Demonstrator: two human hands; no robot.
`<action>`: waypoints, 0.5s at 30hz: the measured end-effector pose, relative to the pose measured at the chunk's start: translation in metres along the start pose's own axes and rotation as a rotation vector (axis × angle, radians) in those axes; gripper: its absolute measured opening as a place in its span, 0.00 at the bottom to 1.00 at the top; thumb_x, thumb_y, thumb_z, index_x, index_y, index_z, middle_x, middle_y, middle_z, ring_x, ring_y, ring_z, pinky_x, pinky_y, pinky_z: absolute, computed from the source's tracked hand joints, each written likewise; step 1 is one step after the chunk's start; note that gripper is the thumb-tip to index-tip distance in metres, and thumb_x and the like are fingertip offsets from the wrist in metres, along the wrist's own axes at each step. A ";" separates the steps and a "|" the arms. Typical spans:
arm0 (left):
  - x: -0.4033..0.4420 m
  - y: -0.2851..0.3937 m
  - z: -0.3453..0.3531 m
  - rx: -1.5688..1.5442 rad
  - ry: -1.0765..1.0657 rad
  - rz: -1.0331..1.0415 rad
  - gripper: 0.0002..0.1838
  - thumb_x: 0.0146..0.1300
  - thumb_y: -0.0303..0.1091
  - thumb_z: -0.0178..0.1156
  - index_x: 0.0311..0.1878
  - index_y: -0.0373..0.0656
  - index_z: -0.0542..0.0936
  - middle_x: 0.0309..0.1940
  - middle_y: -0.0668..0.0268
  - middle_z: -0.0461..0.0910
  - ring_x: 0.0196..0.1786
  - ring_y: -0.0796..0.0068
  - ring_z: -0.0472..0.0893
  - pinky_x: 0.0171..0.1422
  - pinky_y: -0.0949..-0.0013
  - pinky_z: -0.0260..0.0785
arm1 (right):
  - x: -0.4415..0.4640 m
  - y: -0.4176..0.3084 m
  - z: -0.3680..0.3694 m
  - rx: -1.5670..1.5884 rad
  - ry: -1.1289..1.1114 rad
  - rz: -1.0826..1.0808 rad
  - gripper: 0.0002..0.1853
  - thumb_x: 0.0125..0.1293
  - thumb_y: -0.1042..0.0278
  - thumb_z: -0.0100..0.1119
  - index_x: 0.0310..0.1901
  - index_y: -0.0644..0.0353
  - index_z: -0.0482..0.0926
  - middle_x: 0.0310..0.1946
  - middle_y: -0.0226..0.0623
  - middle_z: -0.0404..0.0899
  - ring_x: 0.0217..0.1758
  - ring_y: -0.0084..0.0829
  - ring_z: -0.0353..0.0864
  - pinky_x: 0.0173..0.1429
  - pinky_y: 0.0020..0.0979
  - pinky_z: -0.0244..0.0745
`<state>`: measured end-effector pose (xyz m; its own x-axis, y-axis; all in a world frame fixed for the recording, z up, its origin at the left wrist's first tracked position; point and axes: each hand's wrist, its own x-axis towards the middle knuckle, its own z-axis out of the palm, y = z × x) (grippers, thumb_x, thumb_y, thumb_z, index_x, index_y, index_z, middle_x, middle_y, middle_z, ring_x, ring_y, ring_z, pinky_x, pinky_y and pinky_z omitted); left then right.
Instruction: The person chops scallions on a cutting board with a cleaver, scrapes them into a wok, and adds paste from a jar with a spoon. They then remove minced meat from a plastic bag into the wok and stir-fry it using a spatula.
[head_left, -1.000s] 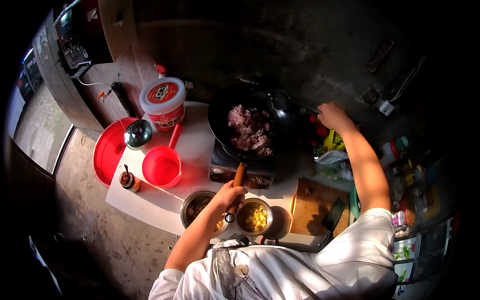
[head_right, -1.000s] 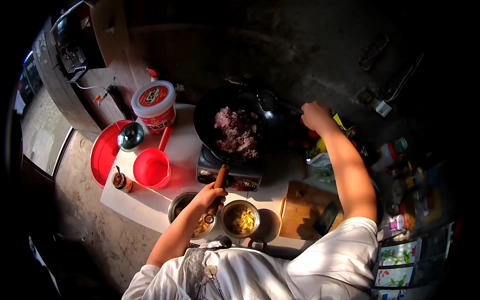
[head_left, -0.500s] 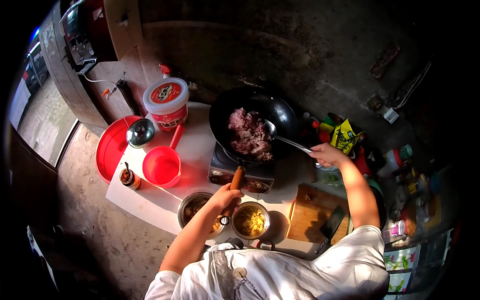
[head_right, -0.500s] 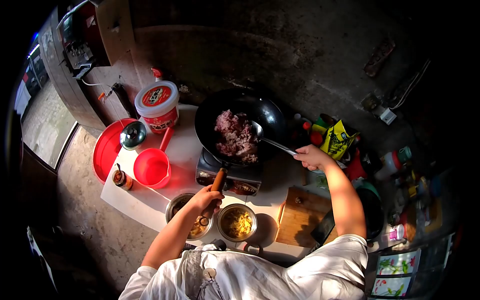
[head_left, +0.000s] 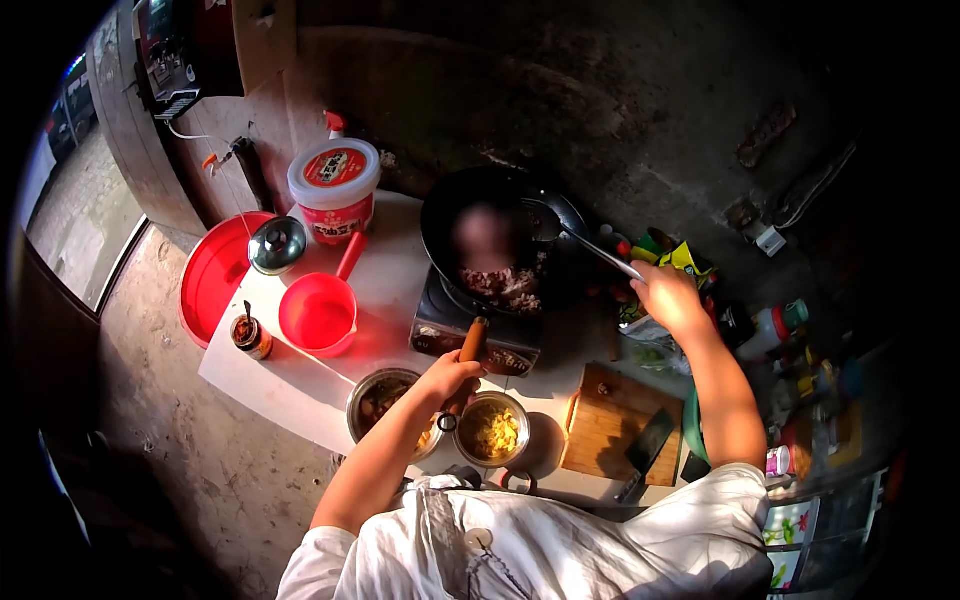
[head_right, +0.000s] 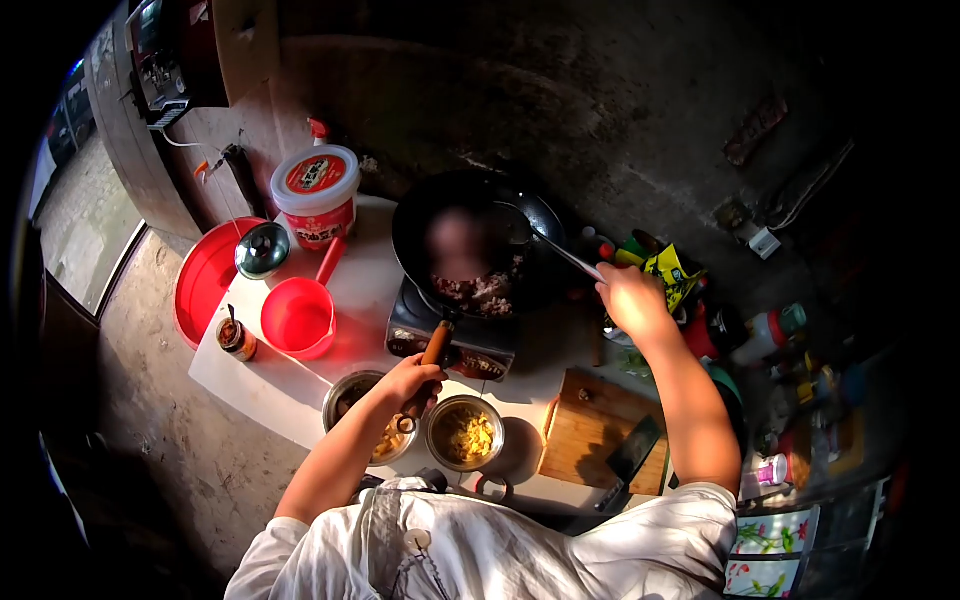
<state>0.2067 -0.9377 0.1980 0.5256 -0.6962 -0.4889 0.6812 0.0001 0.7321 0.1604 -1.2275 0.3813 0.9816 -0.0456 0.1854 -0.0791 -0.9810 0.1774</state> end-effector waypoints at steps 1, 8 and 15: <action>-0.001 0.000 0.000 0.001 -0.007 0.010 0.11 0.50 0.25 0.54 0.35 0.41 0.63 0.17 0.64 0.67 0.13 0.72 0.68 0.15 0.71 0.62 | 0.009 0.009 0.011 -0.030 -0.061 0.085 0.09 0.55 0.63 0.53 0.37 0.56 0.74 0.26 0.44 0.77 0.32 0.46 0.77 0.37 0.44 0.70; -0.005 0.004 0.001 0.021 -0.010 0.004 0.12 0.49 0.26 0.55 0.36 0.42 0.64 0.16 0.64 0.68 0.12 0.74 0.69 0.15 0.72 0.62 | 0.024 0.070 0.069 0.331 -0.376 0.148 0.15 0.57 0.66 0.53 0.45 0.60 0.73 0.18 0.43 0.74 0.20 0.38 0.74 0.24 0.35 0.66; -0.003 0.003 0.001 0.013 0.008 -0.011 0.11 0.49 0.27 0.56 0.35 0.43 0.64 0.16 0.65 0.68 0.12 0.74 0.69 0.15 0.72 0.62 | 0.016 0.033 0.062 1.279 -1.067 0.701 0.10 0.61 0.67 0.52 0.43 0.60 0.72 0.11 0.23 0.55 0.10 0.11 0.47 0.12 0.16 0.39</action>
<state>0.2070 -0.9367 0.2023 0.5218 -0.6905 -0.5009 0.6804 -0.0174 0.7327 0.1847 -1.2725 0.3305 0.5467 -0.0542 -0.8356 -0.8214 -0.2284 -0.5226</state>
